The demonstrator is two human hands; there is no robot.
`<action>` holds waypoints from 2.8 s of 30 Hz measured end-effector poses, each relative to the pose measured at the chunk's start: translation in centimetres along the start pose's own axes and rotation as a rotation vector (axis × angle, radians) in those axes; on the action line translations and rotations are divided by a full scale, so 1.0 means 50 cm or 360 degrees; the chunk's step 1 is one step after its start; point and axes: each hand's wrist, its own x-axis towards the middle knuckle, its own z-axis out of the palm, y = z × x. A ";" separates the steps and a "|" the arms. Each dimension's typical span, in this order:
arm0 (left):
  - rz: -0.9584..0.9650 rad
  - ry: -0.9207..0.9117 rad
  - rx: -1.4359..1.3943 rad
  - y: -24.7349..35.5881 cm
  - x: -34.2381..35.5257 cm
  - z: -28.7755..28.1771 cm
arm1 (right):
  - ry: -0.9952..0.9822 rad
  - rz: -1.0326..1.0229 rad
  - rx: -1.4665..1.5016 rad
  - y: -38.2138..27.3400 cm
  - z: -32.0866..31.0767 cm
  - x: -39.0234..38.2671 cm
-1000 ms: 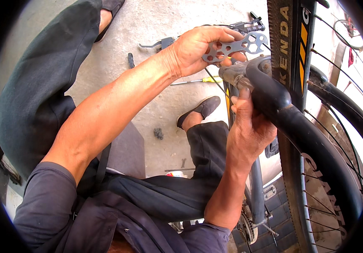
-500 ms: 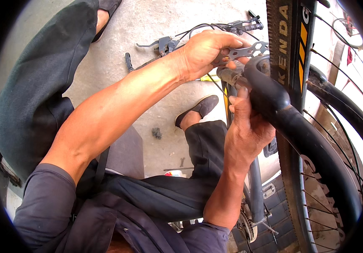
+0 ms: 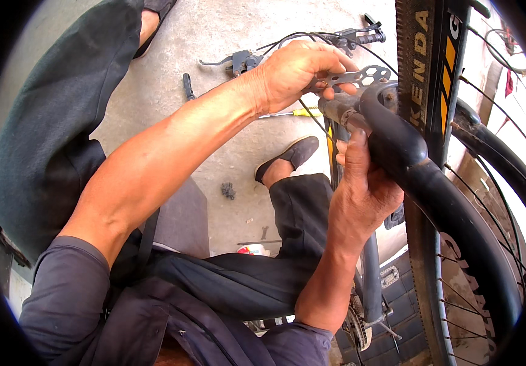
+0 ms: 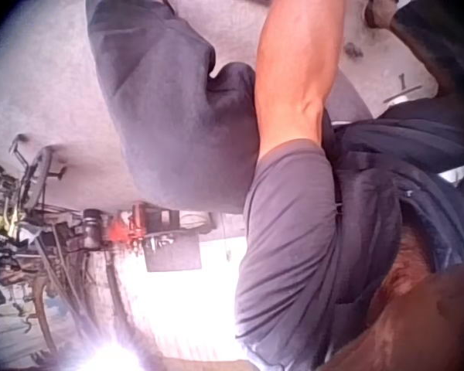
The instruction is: The person is repairing a bicycle tire by removing the wheel, using a tire lever to pry the tire bead off the rim, and manipulating the inner tube. They then use a hand pump to inflate the tire and reattach the wheel to the bicycle frame.
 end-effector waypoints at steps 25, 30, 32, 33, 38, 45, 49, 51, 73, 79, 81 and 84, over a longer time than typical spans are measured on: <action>0.0466 0.0039 0.1197 0.040 -0.013 0.009 | 0.0039 0.0029 0.0023 0.015 -0.007 0.005; 0.0475 0.0042 0.1255 0.046 -0.021 0.014 | 0.0025 -0.0004 0.0055 0.014 -0.006 0.004; 0.0455 0.0022 0.1302 0.053 -0.023 0.016 | 0.0026 -0.0020 0.0062 0.014 -0.005 0.003; 0.0459 0.0001 0.1307 0.057 -0.023 0.017 | 0.0024 -0.0005 0.0046 0.013 -0.006 0.003; 0.0514 -0.0047 0.1552 0.082 -0.018 0.023 | 0.0058 -0.0003 0.0030 0.013 -0.003 0.004; 0.0499 -0.0268 0.1825 0.120 -0.014 0.036 | 0.0019 -0.0047 0.0045 0.016 -0.004 0.004; 0.0275 -0.0280 0.1713 0.134 -0.021 0.048 | 0.0012 -0.0051 0.0046 0.019 -0.006 0.005; 0.0236 -0.0286 0.1716 0.139 -0.022 0.049 | 0.0007 -0.0060 0.0038 0.019 -0.007 0.005; -0.0166 -0.0272 0.1374 0.197 -0.006 0.087 | 0.0034 -0.0042 0.0023 0.012 -0.001 0.003; -0.0042 -0.0351 0.1656 0.176 -0.011 0.071 | 0.0040 -0.0044 -0.0027 0.012 -0.001 0.000; 0.0020 -0.0409 0.1702 0.164 -0.011 0.054 | 0.0057 -0.0013 0.0036 0.011 -0.002 -0.001; 0.0262 -0.0492 0.1510 0.148 -0.019 0.019 | 0.0065 -0.0018 0.0047 0.013 -0.001 0.001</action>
